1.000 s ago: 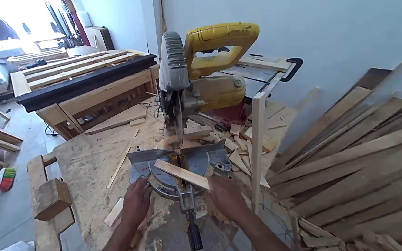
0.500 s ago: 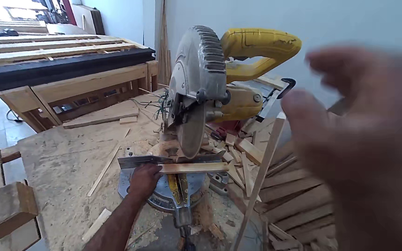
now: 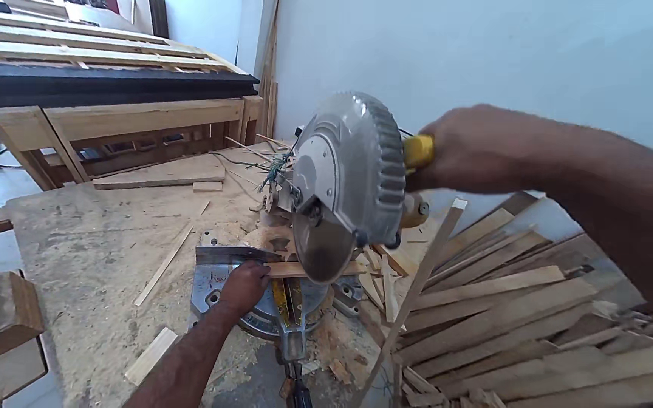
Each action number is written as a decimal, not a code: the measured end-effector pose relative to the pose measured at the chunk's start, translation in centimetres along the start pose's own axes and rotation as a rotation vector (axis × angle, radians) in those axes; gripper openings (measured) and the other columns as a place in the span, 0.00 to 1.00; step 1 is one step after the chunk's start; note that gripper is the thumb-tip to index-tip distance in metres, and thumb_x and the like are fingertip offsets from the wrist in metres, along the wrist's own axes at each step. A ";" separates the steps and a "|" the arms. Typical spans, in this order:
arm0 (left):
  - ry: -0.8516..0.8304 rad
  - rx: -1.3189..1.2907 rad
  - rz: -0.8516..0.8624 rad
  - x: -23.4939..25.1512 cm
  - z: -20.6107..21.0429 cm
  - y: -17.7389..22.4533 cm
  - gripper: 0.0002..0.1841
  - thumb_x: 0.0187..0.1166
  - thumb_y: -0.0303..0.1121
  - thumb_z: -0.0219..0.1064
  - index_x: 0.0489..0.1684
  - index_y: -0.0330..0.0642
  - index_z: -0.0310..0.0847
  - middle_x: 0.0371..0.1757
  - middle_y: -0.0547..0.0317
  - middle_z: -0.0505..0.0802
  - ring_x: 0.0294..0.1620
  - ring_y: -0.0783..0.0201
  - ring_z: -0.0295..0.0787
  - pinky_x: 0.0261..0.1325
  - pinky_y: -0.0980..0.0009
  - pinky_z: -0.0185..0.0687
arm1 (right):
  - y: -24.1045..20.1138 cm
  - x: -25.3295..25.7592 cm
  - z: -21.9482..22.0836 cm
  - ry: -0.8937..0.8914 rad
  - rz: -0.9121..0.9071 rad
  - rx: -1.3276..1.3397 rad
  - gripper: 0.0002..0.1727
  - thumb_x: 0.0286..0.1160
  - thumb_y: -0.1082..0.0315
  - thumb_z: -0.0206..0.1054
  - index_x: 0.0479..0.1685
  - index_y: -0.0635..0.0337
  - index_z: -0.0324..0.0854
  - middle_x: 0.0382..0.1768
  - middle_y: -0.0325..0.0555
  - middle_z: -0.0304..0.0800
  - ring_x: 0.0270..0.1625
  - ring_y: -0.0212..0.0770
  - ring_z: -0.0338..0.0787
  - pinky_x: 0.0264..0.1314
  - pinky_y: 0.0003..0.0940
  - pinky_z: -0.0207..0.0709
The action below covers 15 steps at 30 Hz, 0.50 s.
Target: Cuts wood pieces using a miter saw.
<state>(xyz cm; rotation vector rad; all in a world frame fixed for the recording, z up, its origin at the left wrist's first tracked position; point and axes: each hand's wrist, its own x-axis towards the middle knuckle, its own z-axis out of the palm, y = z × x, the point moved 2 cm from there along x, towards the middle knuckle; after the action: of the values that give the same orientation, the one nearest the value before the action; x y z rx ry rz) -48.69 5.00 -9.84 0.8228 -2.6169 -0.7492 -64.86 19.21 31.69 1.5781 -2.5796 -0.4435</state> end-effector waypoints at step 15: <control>0.019 -0.043 0.015 0.5 0.3 -0.6 0.12 0.84 0.45 0.68 0.56 0.60 0.95 0.52 0.62 0.94 0.57 0.62 0.91 0.64 0.59 0.87 | -3.6 -8.4 12.1 0.270 -0.044 -0.049 0.13 0.58 0.49 0.73 0.34 0.44 0.83 0.23 0.36 0.82 0.26 0.42 0.87 0.22 0.48 0.77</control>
<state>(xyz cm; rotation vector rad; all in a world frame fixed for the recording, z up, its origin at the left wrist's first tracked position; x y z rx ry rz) -48.94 4.40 -10.41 0.7930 -2.5777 -0.7871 -60.59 27.48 19.78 1.5611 -2.3207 -0.2732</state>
